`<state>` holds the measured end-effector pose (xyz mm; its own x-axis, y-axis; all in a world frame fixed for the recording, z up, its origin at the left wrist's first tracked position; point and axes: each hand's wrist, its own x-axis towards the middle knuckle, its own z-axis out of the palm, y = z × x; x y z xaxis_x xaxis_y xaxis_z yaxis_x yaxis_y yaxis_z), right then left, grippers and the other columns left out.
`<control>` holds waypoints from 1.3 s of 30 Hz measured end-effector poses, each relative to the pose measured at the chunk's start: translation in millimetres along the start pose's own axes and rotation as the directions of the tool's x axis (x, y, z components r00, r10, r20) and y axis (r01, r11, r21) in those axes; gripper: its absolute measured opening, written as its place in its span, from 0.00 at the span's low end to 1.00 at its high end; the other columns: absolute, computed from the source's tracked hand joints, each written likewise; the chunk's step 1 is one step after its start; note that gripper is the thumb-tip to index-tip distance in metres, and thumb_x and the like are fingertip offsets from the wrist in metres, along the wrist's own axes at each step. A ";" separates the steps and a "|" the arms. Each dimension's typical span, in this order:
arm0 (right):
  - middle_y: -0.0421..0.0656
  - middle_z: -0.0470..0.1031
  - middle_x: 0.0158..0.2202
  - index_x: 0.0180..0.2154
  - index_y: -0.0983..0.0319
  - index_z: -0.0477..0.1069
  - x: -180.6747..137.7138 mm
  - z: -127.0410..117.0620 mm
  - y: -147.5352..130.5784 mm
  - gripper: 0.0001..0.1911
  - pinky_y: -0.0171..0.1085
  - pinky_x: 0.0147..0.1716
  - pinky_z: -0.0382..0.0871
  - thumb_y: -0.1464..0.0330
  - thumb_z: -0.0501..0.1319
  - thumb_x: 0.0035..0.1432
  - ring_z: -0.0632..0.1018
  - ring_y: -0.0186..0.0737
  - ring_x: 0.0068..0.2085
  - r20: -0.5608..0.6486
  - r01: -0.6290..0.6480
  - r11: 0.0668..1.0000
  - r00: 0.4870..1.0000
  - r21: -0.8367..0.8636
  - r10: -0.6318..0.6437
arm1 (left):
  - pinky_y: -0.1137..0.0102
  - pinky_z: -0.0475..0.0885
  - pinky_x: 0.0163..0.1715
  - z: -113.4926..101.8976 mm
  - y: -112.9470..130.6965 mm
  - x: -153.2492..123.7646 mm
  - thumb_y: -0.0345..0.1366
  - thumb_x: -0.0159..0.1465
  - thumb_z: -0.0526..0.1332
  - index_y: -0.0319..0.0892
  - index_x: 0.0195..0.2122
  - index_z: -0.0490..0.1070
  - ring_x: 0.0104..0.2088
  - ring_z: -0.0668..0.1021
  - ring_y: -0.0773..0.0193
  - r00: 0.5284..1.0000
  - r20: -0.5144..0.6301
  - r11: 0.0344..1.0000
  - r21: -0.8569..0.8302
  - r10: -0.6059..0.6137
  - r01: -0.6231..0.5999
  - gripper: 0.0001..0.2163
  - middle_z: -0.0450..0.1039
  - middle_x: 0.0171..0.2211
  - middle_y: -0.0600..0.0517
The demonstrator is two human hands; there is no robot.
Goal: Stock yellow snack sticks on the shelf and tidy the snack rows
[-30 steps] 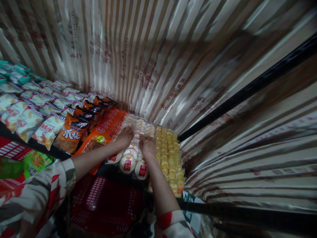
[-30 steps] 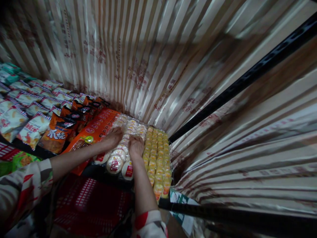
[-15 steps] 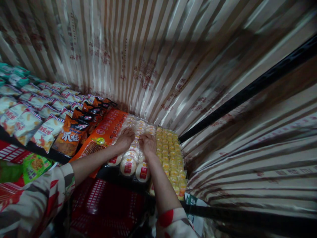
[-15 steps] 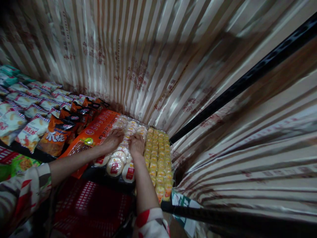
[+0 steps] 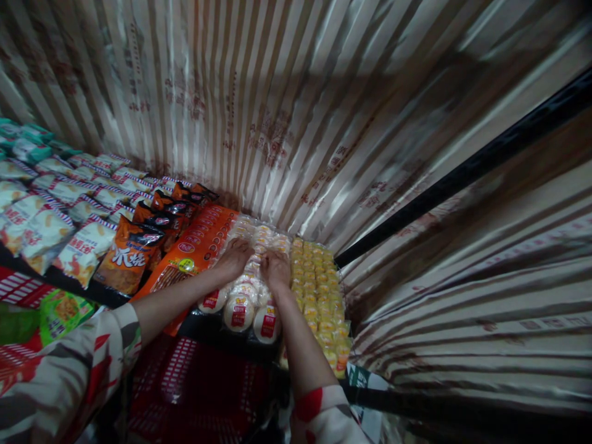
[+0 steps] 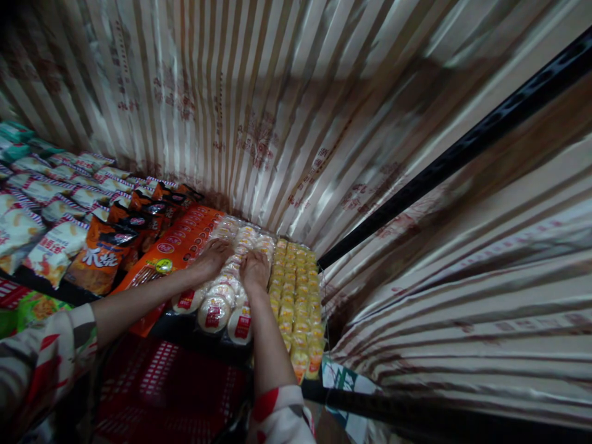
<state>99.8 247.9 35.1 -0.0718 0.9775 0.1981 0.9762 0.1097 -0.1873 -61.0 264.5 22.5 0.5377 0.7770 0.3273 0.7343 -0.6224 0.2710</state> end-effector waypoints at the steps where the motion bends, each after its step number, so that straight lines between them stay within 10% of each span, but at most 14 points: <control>1: 0.47 0.75 0.41 0.39 0.63 0.73 -0.5 1.7 -0.1 0.12 0.37 0.50 0.55 0.71 0.52 0.60 0.69 0.42 0.46 -0.012 0.001 1.000 1.000 -0.003 -0.001 | 0.58 0.55 0.57 -0.9 0.2 1.8 0.27 0.63 0.53 0.38 0.44 0.71 0.54 0.65 0.56 1.000 0.006 1.000 0.010 0.000 0.000 0.11 0.73 0.45 0.45; 17: 0.47 0.73 0.42 0.40 0.62 0.73 -9.3 3.0 0.8 0.10 0.39 0.49 0.57 0.69 0.54 0.60 0.69 0.42 0.45 -0.178 -0.044 0.995 0.982 0.091 0.060 | 0.57 0.58 0.50 -2.0 -1.0 29.4 0.25 0.61 0.53 0.36 0.34 0.74 0.45 0.70 0.53 0.997 0.068 0.987 0.159 -0.039 0.028 0.10 0.73 0.36 0.42; 26: 0.41 0.77 0.41 0.39 0.57 0.76 -33.6 -11.2 11.7 0.10 0.38 0.52 0.57 0.69 0.56 0.61 0.70 0.39 0.46 -0.027 0.160 0.978 0.987 0.132 -0.158 | 0.57 0.57 0.52 -2.2 -1.2 24.7 0.23 0.58 0.53 0.37 0.34 0.74 0.45 0.70 0.55 0.999 0.040 0.987 0.160 -0.025 0.018 0.11 0.74 0.36 0.44; 39: 0.38 0.76 0.33 0.30 0.58 0.73 -22.8 -6.9 1.2 0.08 0.36 0.49 0.58 0.72 0.56 0.57 0.72 0.37 0.40 -0.014 0.061 0.985 0.998 0.159 -0.060 | 0.56 0.56 0.53 0.4 -1.6 23.6 0.25 0.60 0.53 0.38 0.33 0.74 0.44 0.70 0.56 0.999 0.015 0.991 0.126 -0.043 0.041 0.10 0.74 0.36 0.45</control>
<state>104.0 224.5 37.0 -0.1270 0.9666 0.2225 0.9248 0.1965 -0.3257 -49.3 283.9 29.3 0.5115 0.8045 0.3018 0.8023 -0.5729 0.1676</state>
